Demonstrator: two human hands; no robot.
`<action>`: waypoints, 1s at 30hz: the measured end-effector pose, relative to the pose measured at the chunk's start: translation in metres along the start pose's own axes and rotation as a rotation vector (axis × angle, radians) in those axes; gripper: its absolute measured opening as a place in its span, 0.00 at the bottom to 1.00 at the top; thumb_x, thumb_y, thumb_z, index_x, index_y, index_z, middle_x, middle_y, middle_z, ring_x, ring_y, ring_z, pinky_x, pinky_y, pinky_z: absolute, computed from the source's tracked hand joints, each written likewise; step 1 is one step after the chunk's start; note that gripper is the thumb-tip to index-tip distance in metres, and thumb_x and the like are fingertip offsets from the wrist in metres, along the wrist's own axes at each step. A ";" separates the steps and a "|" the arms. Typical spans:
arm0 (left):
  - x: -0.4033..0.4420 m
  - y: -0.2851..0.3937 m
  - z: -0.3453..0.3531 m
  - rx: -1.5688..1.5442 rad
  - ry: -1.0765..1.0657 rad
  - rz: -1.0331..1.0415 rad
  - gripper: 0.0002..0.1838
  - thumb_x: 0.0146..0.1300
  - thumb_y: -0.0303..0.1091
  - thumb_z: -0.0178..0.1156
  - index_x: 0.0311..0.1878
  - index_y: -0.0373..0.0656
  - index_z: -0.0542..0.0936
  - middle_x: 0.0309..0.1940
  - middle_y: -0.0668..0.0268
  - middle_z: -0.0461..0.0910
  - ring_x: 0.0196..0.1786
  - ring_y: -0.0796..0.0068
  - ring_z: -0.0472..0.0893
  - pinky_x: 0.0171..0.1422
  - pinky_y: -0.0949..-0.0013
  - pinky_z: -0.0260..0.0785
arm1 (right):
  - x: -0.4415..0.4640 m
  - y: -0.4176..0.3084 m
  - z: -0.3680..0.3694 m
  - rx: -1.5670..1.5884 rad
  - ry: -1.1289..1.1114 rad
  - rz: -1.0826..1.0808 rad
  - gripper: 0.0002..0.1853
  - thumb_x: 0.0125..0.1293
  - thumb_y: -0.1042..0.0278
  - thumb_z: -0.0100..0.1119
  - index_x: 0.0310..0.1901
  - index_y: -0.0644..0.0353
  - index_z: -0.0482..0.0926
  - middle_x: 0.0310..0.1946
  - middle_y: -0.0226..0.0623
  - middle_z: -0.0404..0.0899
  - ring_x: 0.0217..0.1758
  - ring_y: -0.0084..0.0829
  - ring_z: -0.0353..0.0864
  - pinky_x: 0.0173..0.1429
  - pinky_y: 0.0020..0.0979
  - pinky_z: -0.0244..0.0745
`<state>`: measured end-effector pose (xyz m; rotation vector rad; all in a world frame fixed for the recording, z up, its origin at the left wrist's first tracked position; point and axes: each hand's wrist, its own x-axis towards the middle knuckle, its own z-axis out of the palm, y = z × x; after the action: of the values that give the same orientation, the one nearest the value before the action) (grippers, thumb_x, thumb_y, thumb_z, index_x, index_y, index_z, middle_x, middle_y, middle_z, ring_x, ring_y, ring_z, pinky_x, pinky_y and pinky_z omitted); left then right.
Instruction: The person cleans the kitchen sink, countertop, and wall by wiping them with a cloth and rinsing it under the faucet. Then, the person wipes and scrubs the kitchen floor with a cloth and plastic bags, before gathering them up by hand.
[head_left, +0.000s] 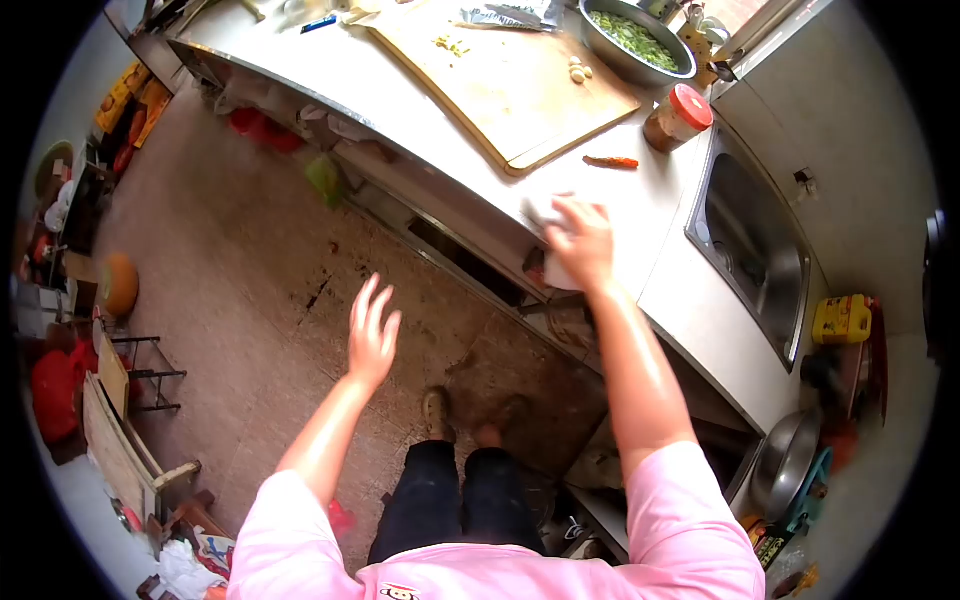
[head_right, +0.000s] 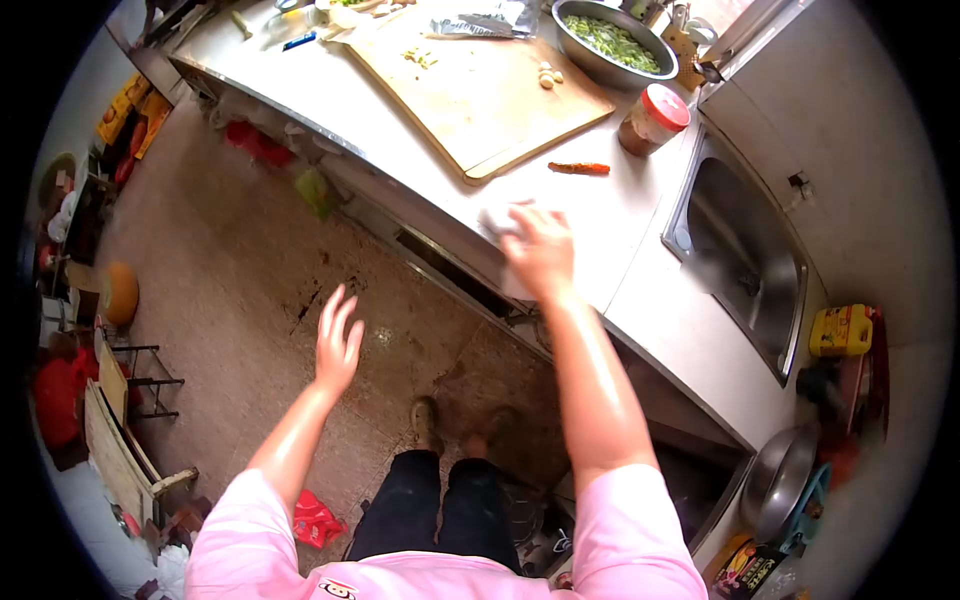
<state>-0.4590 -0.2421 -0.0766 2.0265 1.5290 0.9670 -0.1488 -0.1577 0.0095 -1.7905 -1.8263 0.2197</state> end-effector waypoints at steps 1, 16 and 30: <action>0.040 0.018 0.006 -0.010 0.062 0.089 0.19 0.64 0.33 0.51 0.57 0.40 0.69 0.63 0.56 0.61 0.66 0.54 0.59 0.68 0.57 0.52 | 0.006 -0.021 0.009 0.023 -0.028 -0.039 0.18 0.49 0.69 0.62 0.46 0.50 0.79 0.45 0.32 0.79 0.52 0.36 0.70 0.61 0.33 0.64; 0.232 0.109 0.090 0.351 -0.163 -0.019 0.36 0.60 0.49 0.54 0.64 0.32 0.59 0.62 0.37 0.56 0.69 0.46 0.50 0.73 0.54 0.38 | -0.061 0.024 -0.030 -0.122 0.166 -0.078 0.22 0.46 0.70 0.61 0.48 0.54 0.76 0.46 0.37 0.74 0.52 0.44 0.69 0.58 0.41 0.62; 0.227 0.053 0.011 -0.188 0.023 0.026 0.27 0.60 0.34 0.56 0.62 0.35 0.63 0.54 0.49 0.72 0.58 0.56 0.72 0.60 0.65 0.63 | 0.053 -0.079 0.064 -0.068 -0.113 -0.382 0.35 0.47 0.63 0.63 0.58 0.64 0.63 0.54 0.55 0.65 0.57 0.51 0.64 0.61 0.47 0.57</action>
<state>-0.3813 -0.0424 0.0151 1.9139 1.3705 1.1035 -0.2467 -0.0966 0.0101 -1.4590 -2.2360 0.1130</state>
